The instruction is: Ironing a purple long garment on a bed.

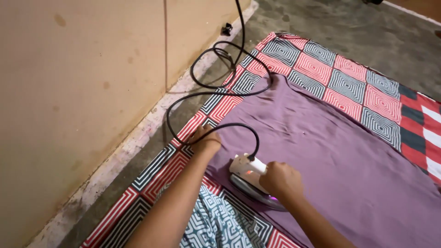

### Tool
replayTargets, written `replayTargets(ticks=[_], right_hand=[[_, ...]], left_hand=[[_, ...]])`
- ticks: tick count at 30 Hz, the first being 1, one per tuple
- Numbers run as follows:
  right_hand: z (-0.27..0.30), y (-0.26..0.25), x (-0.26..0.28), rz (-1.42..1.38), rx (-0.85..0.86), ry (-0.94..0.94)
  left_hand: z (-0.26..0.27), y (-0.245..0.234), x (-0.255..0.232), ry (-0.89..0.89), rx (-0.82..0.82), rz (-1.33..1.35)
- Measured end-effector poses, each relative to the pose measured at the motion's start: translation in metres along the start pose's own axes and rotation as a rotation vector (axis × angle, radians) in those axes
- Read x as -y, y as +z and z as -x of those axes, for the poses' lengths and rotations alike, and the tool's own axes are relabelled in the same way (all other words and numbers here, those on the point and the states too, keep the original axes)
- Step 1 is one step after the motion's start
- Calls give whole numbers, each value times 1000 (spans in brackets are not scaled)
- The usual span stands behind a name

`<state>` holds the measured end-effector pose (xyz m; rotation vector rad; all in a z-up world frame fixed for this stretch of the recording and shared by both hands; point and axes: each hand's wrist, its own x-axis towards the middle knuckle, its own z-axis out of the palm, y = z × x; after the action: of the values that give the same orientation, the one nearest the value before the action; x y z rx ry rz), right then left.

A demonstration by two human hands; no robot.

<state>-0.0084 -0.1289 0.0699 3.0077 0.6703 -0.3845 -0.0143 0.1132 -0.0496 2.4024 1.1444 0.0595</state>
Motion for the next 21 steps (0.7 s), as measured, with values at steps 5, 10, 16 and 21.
replayTargets(ticks=[5,10,16,21], right_hand=[[-19,-3,35,-7,20,-10],[-33,-9,67,-51,20,-25],[-41,-9,79,-88,6,-64],[-31,-4,54,-73,25,-63]], left_hand=[[-8,-6,6,-34,-4,247],[-17,-9,9,-26,-100,489],[-2,-18,18,56,-268,626],[6,-9,24,88,-287,507]])
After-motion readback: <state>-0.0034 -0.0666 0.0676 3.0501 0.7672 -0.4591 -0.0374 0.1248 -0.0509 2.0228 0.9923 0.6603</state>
